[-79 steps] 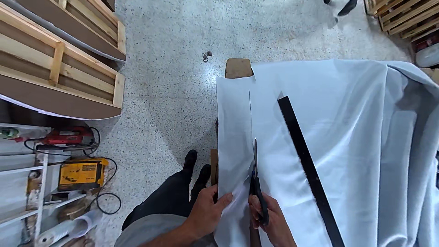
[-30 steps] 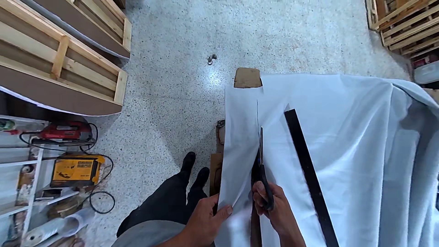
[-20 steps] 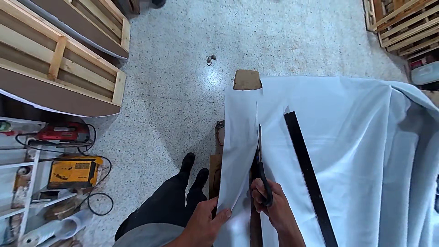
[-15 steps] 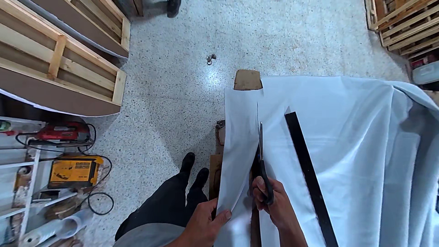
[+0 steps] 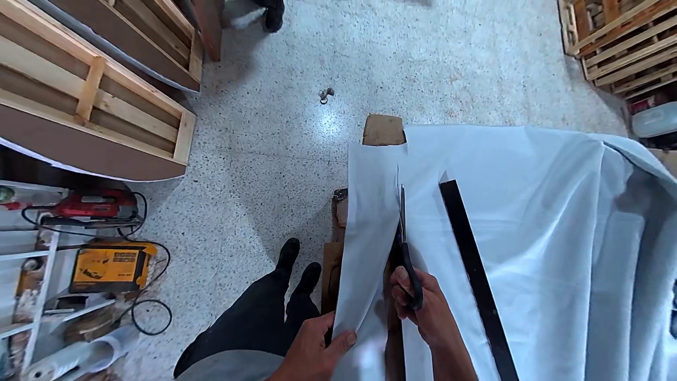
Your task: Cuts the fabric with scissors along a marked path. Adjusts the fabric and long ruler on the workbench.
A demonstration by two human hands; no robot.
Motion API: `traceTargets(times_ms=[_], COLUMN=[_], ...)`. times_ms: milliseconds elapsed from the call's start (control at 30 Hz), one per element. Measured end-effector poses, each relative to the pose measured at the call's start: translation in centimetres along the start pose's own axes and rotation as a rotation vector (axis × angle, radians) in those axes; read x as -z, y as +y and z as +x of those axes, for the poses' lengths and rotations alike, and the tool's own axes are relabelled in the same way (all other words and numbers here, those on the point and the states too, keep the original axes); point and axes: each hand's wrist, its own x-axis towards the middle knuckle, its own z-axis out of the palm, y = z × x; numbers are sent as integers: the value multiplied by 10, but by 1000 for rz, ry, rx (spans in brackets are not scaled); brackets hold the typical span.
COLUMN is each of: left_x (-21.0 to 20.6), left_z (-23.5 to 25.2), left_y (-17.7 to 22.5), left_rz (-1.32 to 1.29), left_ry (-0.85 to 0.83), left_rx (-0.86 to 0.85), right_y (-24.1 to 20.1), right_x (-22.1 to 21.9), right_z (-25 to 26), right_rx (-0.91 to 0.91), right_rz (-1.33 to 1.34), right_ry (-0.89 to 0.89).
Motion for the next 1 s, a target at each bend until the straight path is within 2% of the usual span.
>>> traceTargets(times_ms=[1000], left_x=[7], left_z=[0], left_y=[1], left_rz=[-2], left_ry=[-11], left_rx=[-17], right_y=[-29], right_x=[-2], right_z=[33], right_rx=[45], right_rz=[-28], right_ry=[0])
